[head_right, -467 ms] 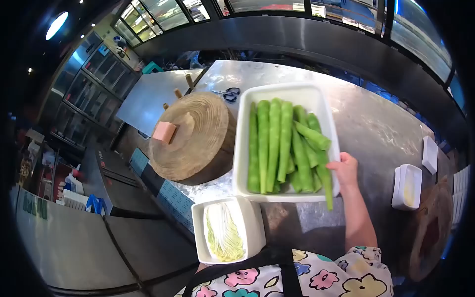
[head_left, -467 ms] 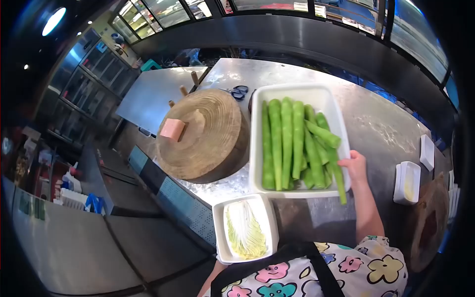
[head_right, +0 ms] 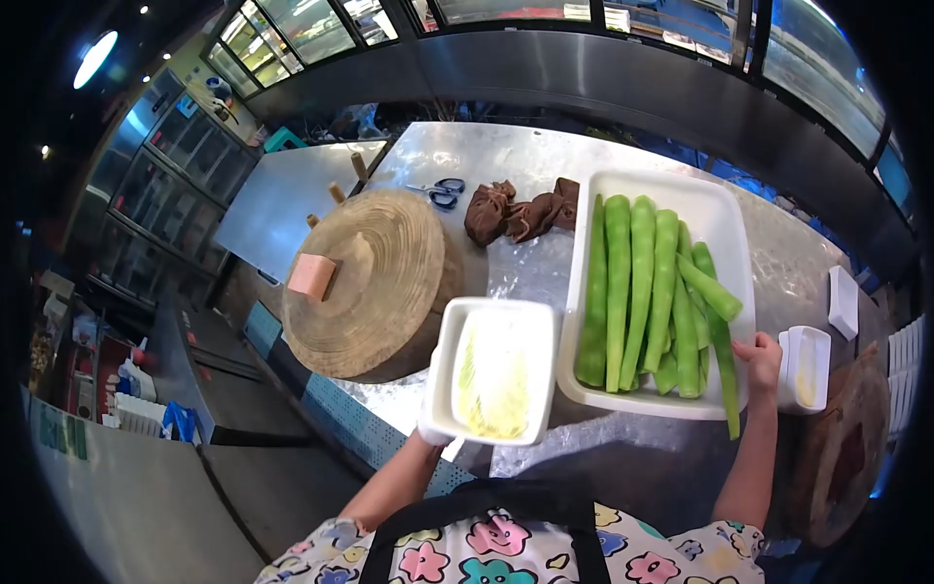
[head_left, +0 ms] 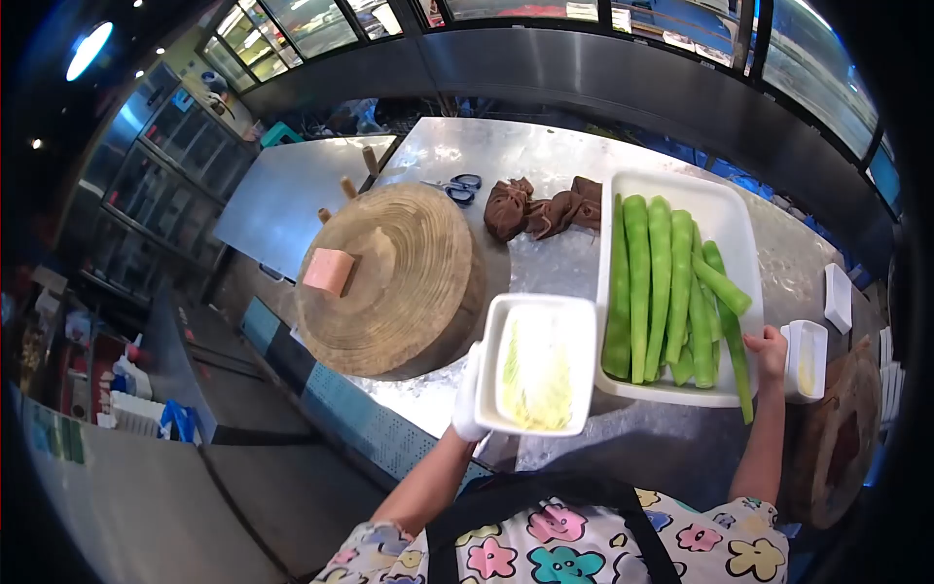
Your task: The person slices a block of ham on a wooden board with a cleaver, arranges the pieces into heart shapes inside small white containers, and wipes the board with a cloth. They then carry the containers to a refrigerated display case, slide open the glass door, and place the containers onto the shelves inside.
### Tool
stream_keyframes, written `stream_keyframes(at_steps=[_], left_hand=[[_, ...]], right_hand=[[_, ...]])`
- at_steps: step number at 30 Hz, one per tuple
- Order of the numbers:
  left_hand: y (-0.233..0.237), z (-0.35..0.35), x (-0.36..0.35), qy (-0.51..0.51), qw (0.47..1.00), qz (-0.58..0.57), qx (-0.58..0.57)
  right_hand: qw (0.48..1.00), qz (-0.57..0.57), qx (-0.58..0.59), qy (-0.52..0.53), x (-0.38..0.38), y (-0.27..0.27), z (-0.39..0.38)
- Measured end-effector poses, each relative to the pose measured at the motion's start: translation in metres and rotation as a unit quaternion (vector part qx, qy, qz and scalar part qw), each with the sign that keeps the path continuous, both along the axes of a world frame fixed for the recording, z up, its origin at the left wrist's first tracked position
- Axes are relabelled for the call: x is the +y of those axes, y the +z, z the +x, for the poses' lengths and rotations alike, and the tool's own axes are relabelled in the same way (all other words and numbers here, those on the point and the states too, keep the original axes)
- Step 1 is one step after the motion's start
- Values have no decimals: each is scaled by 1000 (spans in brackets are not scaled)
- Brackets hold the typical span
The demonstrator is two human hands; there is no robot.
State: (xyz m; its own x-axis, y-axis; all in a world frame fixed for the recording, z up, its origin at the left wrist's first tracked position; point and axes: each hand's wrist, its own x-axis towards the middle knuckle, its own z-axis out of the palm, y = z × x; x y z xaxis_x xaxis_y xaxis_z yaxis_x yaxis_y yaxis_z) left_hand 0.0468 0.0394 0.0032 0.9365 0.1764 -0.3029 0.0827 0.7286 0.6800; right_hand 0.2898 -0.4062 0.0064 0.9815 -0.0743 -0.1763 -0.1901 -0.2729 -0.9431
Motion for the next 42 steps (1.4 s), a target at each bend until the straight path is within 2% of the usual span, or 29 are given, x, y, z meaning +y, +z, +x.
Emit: stream_keyframes(at_steps=[1,2,3,4,6,7,8,9,11,13,14,15,16,17,19,21,23,25,27,28,30,31,33,34,36,38,39,40,42], left_hand=[[7,19,5,-30,999,8,-18],[11,35,10,-51,996,-65,-31],[15,50,15,-72,987,-136,-47],[22,61,18,-70,990,-123,-9],[29,67,24,-70,997,-16,17],[18,66,34,-77,996,29,22],[6,56,43,-45,970,236,-40],[48,36,49,-45,912,408,-23],[91,10,82,-75,928,364,-16],[110,-16,149,-20,793,599,-111],[113,-26,181,40,776,619,-115],[110,-37,214,93,775,618,-96],[107,-46,244,134,804,574,-86],[105,-57,274,177,830,524,-70],[90,-76,333,234,829,509,6],[66,-94,390,276,817,504,51],[59,-98,441,266,824,486,120],[39,-91,490,268,845,437,152],[35,-68,518,252,857,424,151],[27,-56,532,235,861,424,156],[22,-24,549,197,872,420,156],[21,-4,558,162,876,427,154],[21,37,577,68,825,551,106],[19,57,581,56,829,547,106],[11,91,579,-5,793,609,18],[6,112,574,-39,779,626,15],[7,123,576,-60,757,650,15],[5,128,575,-55,763,643,16],[2,136,578,-75,774,627,35]], right_hand=[[1000,-2,3,-1,2,9,1],[986,-160,30,40,3,28,7],[945,-313,55,79,8,48,17],[878,-457,78,116,16,61,25],[806,-523,-256,105,39,71,39],[829,-478,-256,138,81,98,43],[850,-430,-254,167,142,136,40],[854,-388,-262,227,197,162,33],[817,-375,-231,371,296,182,40],[770,-400,-159,471,385,178,60],[764,-403,-119,489,419,157,81],[742,-453,-86,487,449,135,104],[726,-482,9,491,478,124,115],[764,-475,61,434,499,106,121],[688,-581,57,431,528,40,175],[761,-533,-37,368,552,5,178],[830,-446,-113,315,596,-13,165],[836,-437,-108,315,627,-32,169],[826,-401,-133,373,637,-67,192],[824,-410,-130,368,644,-61,191],[741,-562,-134,341,661,-51,179],[741,-566,-128,339,664,-49,180],[753,-519,-154,375,665,-54,184],[750,-523,-149,376,675,-49,180],[763,-499,-129,391,701,-29,164],[780,-468,-118,398,721,-17,161],[750,-496,-104,425,733,-12,165],[717,-522,-89,452,745,-8,169],[711,-522,-208,423,772,4,174]])
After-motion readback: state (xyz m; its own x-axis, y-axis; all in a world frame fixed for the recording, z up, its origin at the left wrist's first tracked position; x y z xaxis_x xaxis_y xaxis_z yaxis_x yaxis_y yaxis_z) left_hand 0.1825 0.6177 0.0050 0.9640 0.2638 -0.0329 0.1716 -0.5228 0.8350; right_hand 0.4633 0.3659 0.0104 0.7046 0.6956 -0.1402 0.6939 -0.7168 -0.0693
